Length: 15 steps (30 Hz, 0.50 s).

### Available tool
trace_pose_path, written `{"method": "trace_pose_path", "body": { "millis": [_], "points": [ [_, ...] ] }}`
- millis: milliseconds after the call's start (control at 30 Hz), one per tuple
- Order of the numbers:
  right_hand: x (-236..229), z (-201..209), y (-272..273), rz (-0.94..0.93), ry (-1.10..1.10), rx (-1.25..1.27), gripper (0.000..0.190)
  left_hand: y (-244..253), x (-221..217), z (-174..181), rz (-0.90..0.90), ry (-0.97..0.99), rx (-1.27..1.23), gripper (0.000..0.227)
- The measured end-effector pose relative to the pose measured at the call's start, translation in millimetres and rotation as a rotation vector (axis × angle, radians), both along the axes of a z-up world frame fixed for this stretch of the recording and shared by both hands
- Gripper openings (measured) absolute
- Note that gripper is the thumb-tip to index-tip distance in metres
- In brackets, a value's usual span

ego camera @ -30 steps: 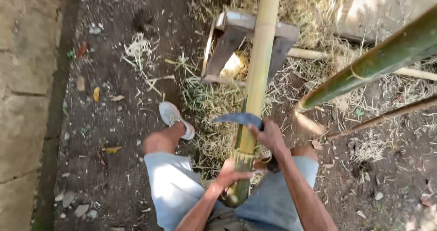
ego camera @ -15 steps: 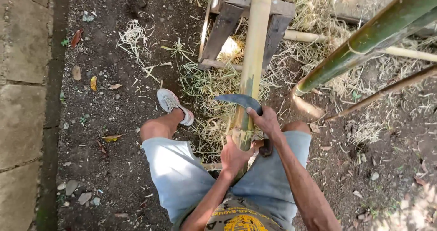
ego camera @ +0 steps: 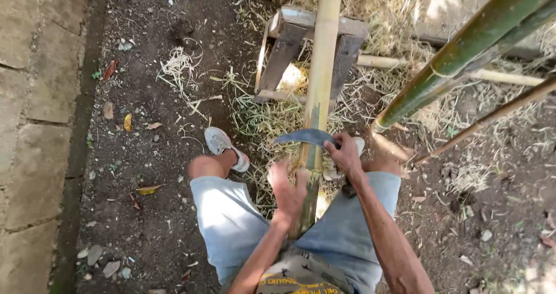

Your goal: Shave the outer layer of a bamboo pole using a curved blade.

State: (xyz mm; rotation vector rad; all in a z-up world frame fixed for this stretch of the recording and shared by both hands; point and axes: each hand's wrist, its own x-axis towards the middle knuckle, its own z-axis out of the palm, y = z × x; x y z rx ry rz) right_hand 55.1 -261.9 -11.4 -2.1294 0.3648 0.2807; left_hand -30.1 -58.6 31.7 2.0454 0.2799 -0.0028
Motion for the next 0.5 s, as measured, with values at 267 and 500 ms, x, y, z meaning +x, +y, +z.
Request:
{"method": "trace_pose_path", "body": {
  "millis": [267, 500],
  "points": [
    [56, 38, -3, 0.117, -0.040, -0.077, 0.040, -1, 146, -37, -0.286, -0.126, 0.242, 0.037],
    [77, 22, -43, 0.180, 0.021, -0.248, 0.032, -2, 207, -41, -0.249, 0.060, 0.120, 0.014]
  ]
}}
